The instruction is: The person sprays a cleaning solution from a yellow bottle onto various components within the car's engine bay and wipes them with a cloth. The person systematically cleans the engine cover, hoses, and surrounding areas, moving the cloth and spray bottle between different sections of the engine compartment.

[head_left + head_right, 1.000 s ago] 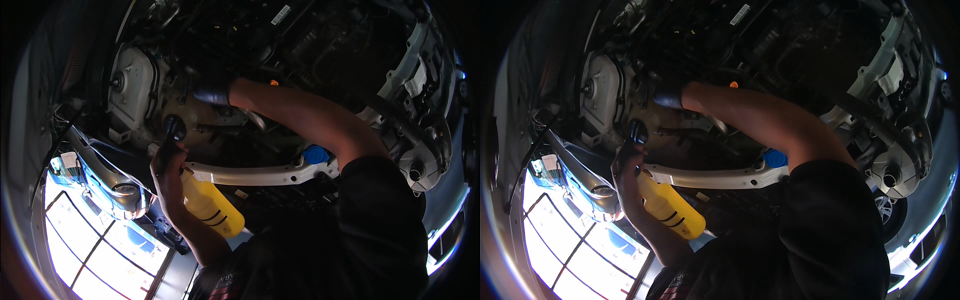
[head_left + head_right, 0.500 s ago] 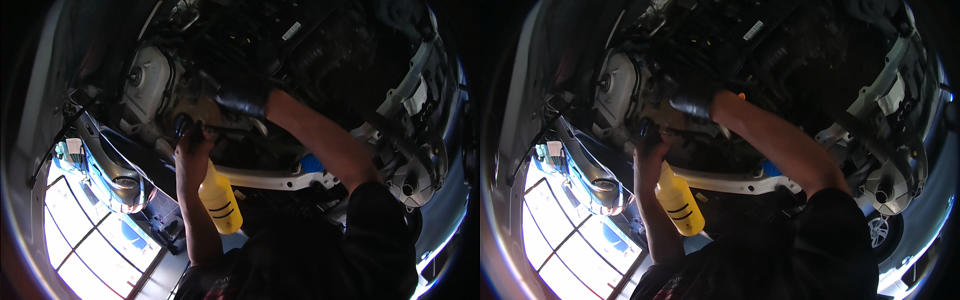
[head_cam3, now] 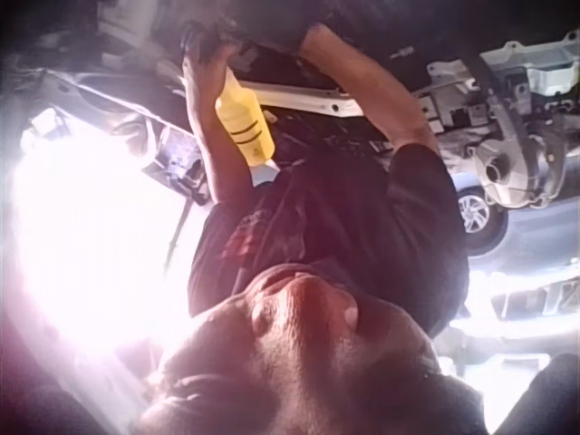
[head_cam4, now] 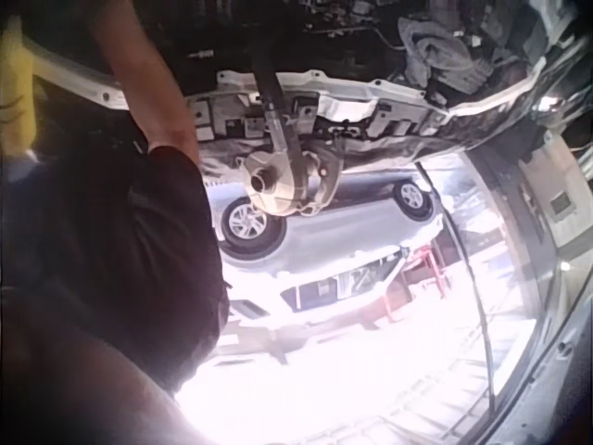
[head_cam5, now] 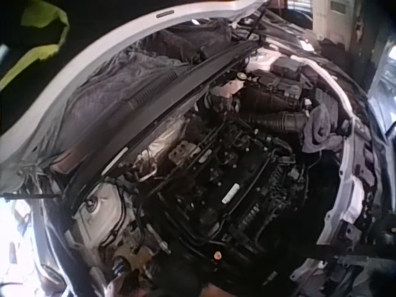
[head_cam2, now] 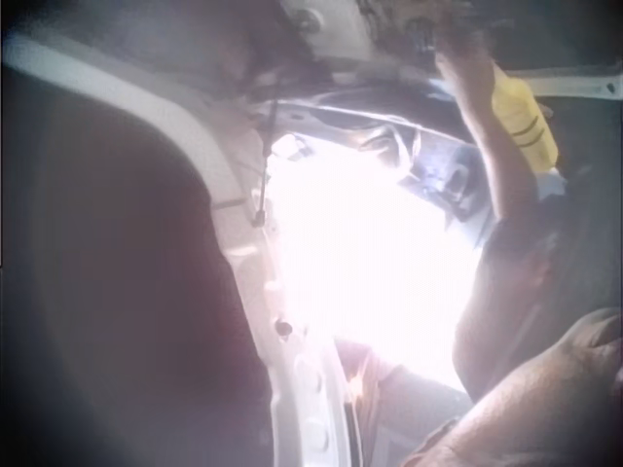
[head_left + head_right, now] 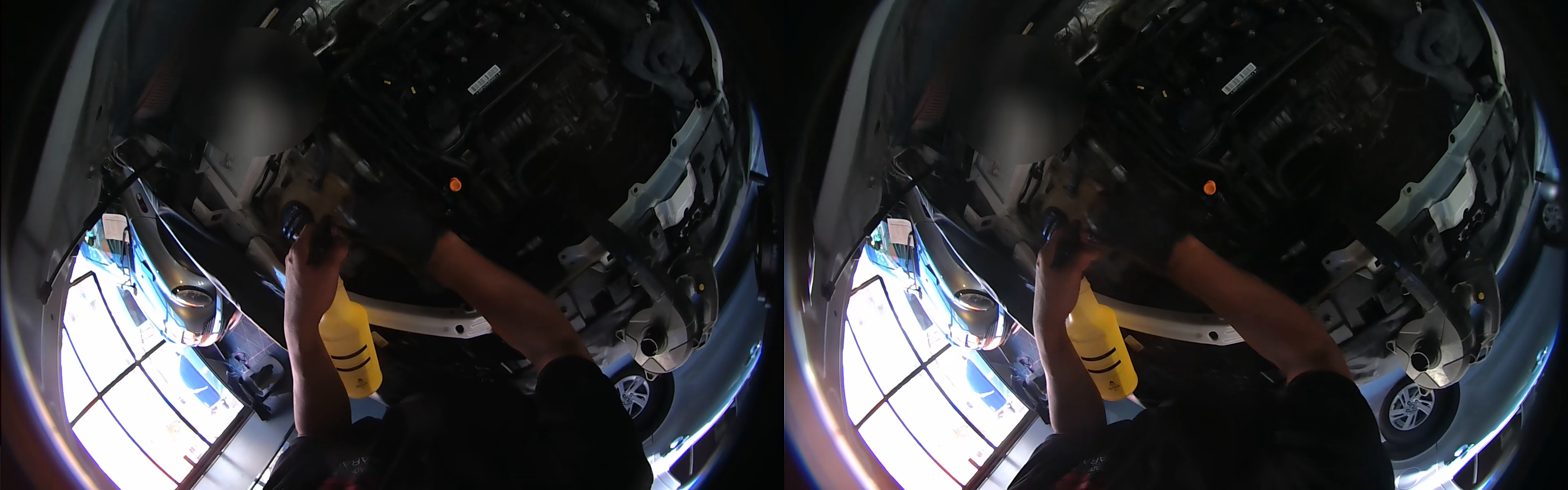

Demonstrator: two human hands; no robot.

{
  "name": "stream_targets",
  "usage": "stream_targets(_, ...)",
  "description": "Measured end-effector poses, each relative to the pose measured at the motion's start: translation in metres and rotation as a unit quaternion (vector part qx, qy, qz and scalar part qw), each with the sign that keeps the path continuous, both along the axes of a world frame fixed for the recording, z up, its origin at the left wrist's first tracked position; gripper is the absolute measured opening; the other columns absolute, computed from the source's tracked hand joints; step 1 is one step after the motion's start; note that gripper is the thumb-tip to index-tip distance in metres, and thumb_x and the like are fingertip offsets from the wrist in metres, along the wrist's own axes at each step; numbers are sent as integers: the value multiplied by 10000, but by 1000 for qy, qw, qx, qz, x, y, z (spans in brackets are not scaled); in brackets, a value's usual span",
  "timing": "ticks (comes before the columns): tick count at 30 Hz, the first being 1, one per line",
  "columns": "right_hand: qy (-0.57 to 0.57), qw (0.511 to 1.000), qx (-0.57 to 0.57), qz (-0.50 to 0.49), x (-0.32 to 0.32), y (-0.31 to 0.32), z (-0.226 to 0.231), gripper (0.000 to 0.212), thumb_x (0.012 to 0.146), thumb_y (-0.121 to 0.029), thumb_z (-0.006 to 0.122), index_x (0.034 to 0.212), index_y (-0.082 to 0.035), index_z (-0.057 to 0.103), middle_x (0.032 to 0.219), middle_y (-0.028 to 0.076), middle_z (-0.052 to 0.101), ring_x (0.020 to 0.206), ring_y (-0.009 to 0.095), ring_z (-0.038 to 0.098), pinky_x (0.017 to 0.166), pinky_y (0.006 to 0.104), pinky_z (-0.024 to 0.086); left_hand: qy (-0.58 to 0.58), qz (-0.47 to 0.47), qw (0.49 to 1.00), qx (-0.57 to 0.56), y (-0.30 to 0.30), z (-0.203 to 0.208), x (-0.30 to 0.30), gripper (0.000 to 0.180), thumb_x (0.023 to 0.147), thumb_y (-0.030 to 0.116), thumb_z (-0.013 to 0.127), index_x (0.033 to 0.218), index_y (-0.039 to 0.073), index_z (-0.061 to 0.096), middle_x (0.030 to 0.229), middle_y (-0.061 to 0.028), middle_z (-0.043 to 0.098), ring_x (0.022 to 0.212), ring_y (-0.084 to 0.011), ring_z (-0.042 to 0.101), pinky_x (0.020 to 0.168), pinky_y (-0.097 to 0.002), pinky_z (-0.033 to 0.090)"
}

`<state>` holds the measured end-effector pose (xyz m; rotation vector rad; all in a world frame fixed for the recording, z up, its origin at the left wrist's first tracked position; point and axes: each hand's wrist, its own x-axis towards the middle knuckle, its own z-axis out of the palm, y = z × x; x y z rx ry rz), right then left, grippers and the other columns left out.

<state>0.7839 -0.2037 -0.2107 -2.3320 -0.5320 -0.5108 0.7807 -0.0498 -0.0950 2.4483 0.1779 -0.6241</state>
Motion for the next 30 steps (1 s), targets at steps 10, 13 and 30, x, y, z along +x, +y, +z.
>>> stream_targets(10,-12,994,-105,36,47,19,24,184,817,-183,639,924,-44,695,797,136,691,673,320,682,741,485,560,6,82,994,-66,22,-6,1,260,788,117,658,1021,4,659,796,-30,651,713,-100,558,691,-251,449)
stream_targets(13,-44,993,-107,-11,60,10,19,203,831,-185,647,967,-41,691,838,147,696,707,329,682,760,478,555,3,62,995,-79,33,-11,-1,273,787,127,665,1024,-9,655,799,-37,652,733,-106,579,699,-252,453)
stream_targets(30,-9,963,130,-235,-62,-104,97,294,862,43,679,1147,-27,679,994,149,717,878,281,700,792,344,561,-29,59,995,-77,28,-3,-11,360,862,209,681,1106,-50,628,846,-143,685,762,-189,638,735,-341,514)
